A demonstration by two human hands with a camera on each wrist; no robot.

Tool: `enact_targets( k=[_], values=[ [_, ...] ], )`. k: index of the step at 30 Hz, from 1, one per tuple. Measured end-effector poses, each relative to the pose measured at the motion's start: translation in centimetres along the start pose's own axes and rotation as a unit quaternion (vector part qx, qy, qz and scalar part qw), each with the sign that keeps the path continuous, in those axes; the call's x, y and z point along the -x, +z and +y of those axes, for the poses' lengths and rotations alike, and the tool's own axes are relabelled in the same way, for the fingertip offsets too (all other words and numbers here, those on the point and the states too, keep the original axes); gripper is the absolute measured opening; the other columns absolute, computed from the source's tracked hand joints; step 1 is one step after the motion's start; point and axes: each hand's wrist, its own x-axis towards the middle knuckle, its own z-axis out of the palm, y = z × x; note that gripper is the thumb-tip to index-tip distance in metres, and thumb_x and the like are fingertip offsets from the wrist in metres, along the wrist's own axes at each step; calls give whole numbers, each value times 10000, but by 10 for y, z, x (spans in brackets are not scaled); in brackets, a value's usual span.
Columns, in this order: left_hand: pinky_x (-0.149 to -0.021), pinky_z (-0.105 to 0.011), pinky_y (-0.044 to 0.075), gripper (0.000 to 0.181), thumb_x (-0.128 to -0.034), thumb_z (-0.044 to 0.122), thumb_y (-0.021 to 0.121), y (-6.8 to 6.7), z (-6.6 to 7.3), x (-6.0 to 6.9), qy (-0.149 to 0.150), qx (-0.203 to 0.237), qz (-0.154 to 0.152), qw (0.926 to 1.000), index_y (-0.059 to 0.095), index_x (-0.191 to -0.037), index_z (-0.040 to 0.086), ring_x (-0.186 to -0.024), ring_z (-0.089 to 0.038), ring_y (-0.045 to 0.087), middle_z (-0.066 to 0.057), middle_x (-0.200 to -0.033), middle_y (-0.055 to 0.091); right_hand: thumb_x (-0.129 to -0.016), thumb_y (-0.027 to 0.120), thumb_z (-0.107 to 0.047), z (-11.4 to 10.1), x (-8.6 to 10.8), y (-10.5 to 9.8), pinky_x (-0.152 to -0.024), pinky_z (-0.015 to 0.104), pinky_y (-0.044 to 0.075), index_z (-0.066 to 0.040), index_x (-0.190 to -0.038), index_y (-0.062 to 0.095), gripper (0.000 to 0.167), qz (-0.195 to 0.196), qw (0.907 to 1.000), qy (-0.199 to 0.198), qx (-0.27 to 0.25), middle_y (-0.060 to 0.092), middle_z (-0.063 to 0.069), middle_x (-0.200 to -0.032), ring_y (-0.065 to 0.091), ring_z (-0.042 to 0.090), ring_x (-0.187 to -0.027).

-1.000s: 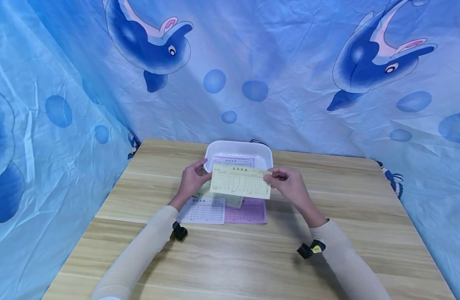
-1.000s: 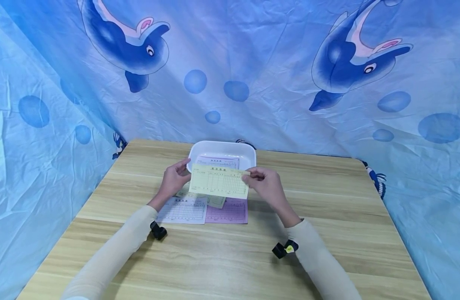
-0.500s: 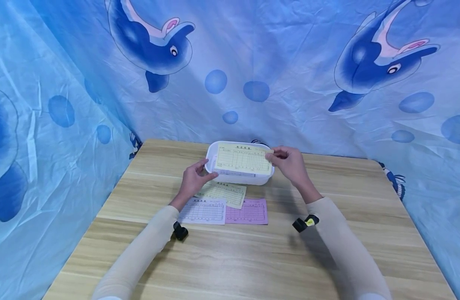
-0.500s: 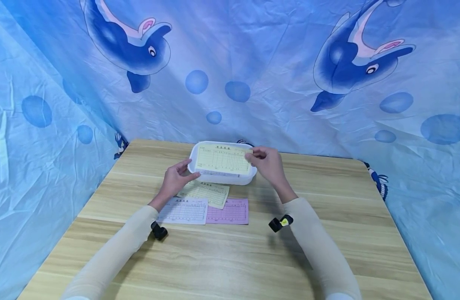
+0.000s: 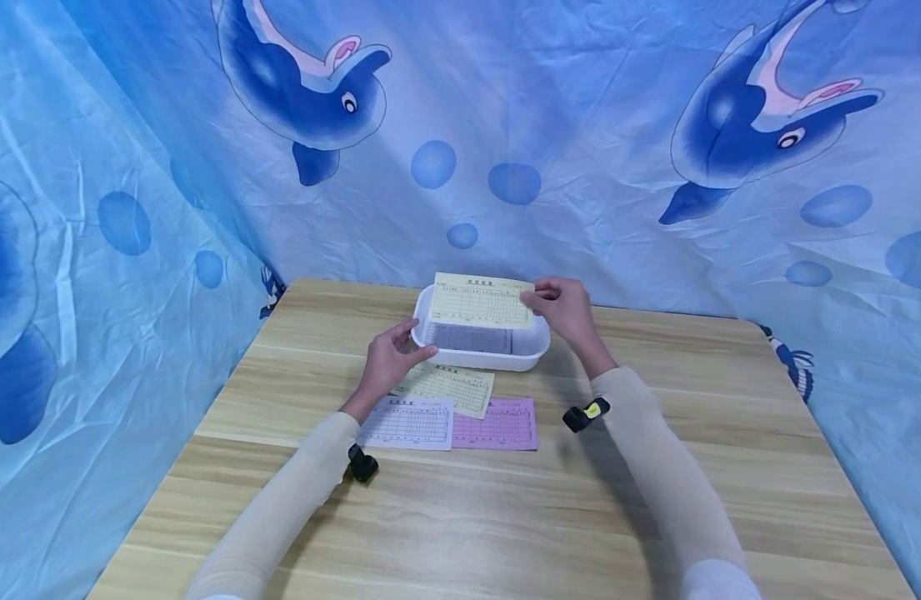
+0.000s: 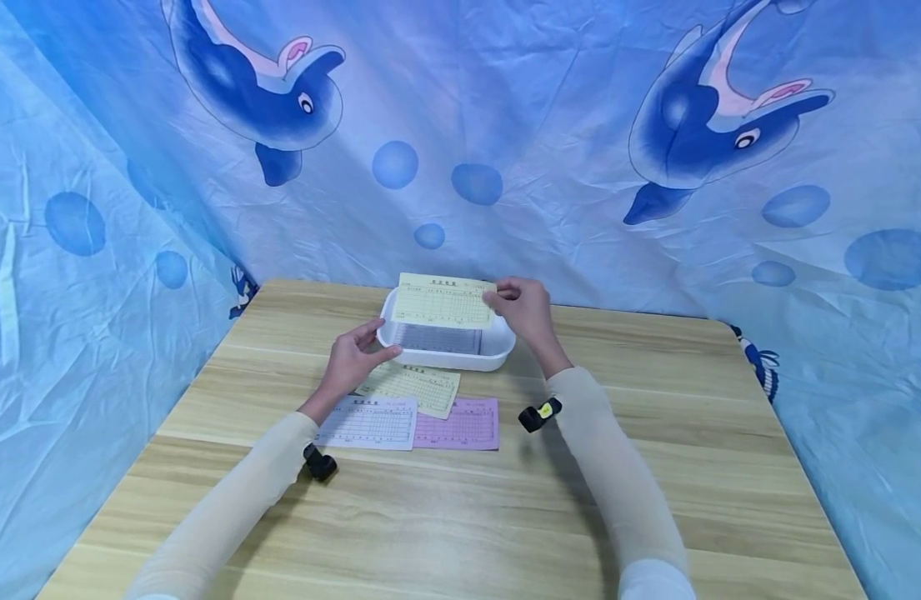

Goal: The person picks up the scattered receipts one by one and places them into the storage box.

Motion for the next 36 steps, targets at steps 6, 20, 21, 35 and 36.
enact_targets(
  k=[6, 20, 21, 35, 36],
  values=[
    [-1092, -360, 511, 789, -848, 273, 864, 1, 1, 0, 16, -51, 21, 10000, 493, -1492, 9, -1384, -313, 521, -185, -1529, 496, -926, 787, -229, 10, -12, 9, -793, 404, 651, 0, -1128, 737, 309, 6, 9995, 181, 250, 765, 180, -1039, 759, 292, -853],
    [-1067, -360, 530, 823, -831, 310, 873, 0, 1, 1, -76, -9, 4, 10000, 486, -1501, 32, -1371, -325, 533, -187, -1516, 510, -915, 795, -220, 24, -17, 34, -705, 347, 632, -9, -1089, 746, 278, -215, 9973, 348, 613, 771, 159, -992, 754, 273, -809],
    [-1065, -364, 532, 824, -830, 308, 874, 0, 1, 1, -78, 9, 5, 10000, 486, -1501, 29, -1370, -330, 534, -191, -1514, 511, -915, 795, -217, 25, -17, 36, -693, 334, 627, -13, -1082, 747, 268, -219, 9973, 352, 614, 771, 154, -982, 752, 263, -799],
    [-1100, -333, 502, 809, -830, 287, 876, 1, -1, -2, 67, 101, 48, 9999, 499, -1476, -21, -1377, -313, 529, -206, -1507, 514, -897, 802, -157, 26, -17, 51, -653, 292, 631, 18, -1072, 755, 252, -302, 9961, 375, 740, 771, 179, -977, 756, 262, -806],
    [-1097, -331, 504, 808, -829, 288, 877, 1, -1, -2, 68, 99, 48, 9999, 501, -1474, -20, -1373, -315, 532, -208, -1504, 516, -900, 803, -165, 26, -17, 51, -657, 294, 635, 15, -1074, 754, 256, -319, 9961, 402, 724, 771, 177, -984, 756, 260, -811]
  ],
)
